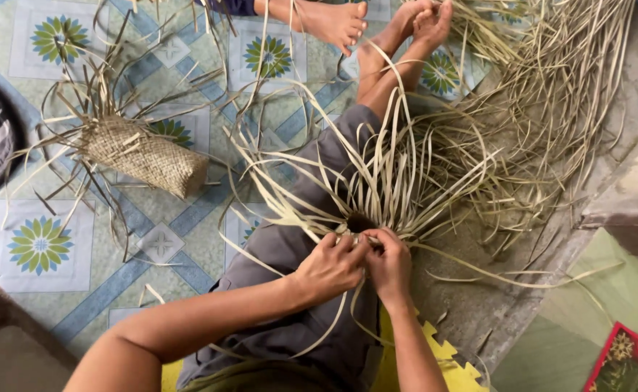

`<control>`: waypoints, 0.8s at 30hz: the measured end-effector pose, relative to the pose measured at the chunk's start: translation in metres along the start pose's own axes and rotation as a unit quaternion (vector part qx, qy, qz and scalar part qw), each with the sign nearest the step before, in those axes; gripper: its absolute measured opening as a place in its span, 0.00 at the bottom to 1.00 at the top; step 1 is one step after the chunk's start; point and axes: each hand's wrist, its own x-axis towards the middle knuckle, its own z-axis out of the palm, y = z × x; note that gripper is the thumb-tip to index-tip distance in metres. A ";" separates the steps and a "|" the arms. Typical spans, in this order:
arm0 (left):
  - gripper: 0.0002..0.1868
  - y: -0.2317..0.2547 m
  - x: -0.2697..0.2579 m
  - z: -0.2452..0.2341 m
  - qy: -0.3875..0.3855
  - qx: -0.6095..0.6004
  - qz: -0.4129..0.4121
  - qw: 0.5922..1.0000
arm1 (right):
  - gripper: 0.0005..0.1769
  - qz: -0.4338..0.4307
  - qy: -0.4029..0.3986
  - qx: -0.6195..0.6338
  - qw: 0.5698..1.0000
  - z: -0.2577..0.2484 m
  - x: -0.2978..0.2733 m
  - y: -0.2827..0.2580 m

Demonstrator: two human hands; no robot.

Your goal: Weaving thin bamboo strips into a basket-like structure while sitting on the floor.

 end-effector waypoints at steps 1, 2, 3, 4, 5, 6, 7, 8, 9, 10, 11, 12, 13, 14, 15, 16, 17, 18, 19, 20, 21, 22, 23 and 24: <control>0.05 -0.005 0.006 0.002 -0.001 0.000 0.000 1.000 | 0.02 0.001 -0.001 0.001 1.000 0.002 -0.002 -0.002; 0.05 -0.011 0.011 0.004 -0.049 0.006 0.014 0.999 | 0.03 -0.010 0.004 -0.025 1.000 0.004 -0.003 -0.005; 0.05 -0.016 0.017 0.005 -0.097 0.013 0.028 0.995 | 0.04 -0.022 0.007 -0.050 0.998 0.006 -0.005 -0.007; 0.05 -0.025 0.027 0.001 -0.099 0.014 0.027 0.995 | 0.04 -0.021 0.005 -0.048 0.999 0.000 -0.007 -0.016; 0.03 -0.036 0.040 -0.001 -0.100 0.025 0.026 0.994 | 0.05 -0.041 -0.003 -0.028 0.999 -0.008 -0.005 -0.024; 0.02 -0.046 0.052 -0.004 -0.100 0.037 0.025 0.994 | 0.07 -0.061 -0.011 -0.008 0.998 -0.015 -0.003 -0.032; 0.02 -0.052 0.052 0.005 -0.098 0.039 0.024 0.994 | 0.07 -0.064 -0.011 -0.009 0.998 -0.015 -0.002 -0.031; 0.03 -0.059 0.053 0.013 -0.082 0.032 0.027 0.996 | 0.05 -0.062 -0.014 0.021 0.998 -0.015 -0.001 -0.030; 0.04 -0.064 0.051 0.021 -0.068 0.023 0.029 0.997 | 0.04 -0.057 -0.020 0.050 0.997 -0.014 -0.002 -0.028; 0.04 -0.064 0.050 0.028 -0.068 0.024 0.027 0.997 | 0.04 -0.058 -0.021 0.050 0.997 -0.014 0.000 -0.028; 0.04 -0.062 0.047 0.034 -0.127 0.007 0.012 0.992 | 0.03 -0.049 -0.019 0.066 0.996 -0.013 0.000 -0.027; 0.06 -0.061 0.045 0.041 -0.186 -0.010 -0.003 0.982 | 0.04 -0.040 -0.017 0.081 0.996 -0.013 0.000 -0.026; 0.06 -0.059 0.043 0.045 -0.187 -0.013 -0.004 0.982 | 0.04 -0.037 -0.018 0.080 0.996 -0.013 -0.001 -0.023; 0.06 -0.057 0.042 0.049 -0.191 -0.027 -0.012 0.981 | 0.03 -0.026 -0.024 0.098 0.995 -0.014 -0.001 -0.020; 0.05 -0.056 0.041 0.053 -0.194 -0.041 -0.019 0.980 | 0.03 -0.015 -0.027 0.116 0.993 -0.015 -0.001 -0.018; 0.05 -0.055 0.041 0.057 -0.194 -0.043 -0.018 0.980 | 0.03 -0.013 -0.026 0.115 0.993 -0.013 -0.001 -0.016; 0.05 -0.055 0.041 0.060 -0.199 -0.045 -0.015 0.979 | 0.03 -0.011 -0.023 0.123 0.992 -0.011 0.001 -0.014; 0.05 -0.056 0.040 0.063 -0.204 -0.046 -0.012 0.978 | 0.03 -0.010 -0.020 0.130 0.991 -0.009 0.002 -0.012; 0.05 -0.058 0.045 0.058 -0.204 -0.046 -0.012 0.978 | 0.03 -0.009 -0.019 0.130 0.991 -0.005 0.003 -0.003; 0.03 -0.060 0.050 0.053 -0.173 -0.040 -0.014 0.984 | 0.03 -0.004 -0.017 0.144 0.989 0.000 0.003 0.006; 0.02 -0.062 0.054 0.048 -0.143 -0.033 -0.016 0.989 | 0.04 0.002 -0.015 0.157 0.987 0.004 0.004 0.016; 0.02 -0.064 0.061 0.036 -0.142 -0.033 -0.017 0.989 | 0.04 0.001 -0.015 0.157 0.988 0.003 0.004 0.017; 0.04 -0.066 0.067 0.025 -0.081 -0.023 0.003 0.996 | 0.05 0.002 -0.017 0.154 0.988 0.003 0.004 0.018; 0.06 -0.068 0.073 0.013 -0.020 -0.012 0.022 0.999 | 0.06 0.003 -0.019 0.151 0.988 0.003 0.004 0.019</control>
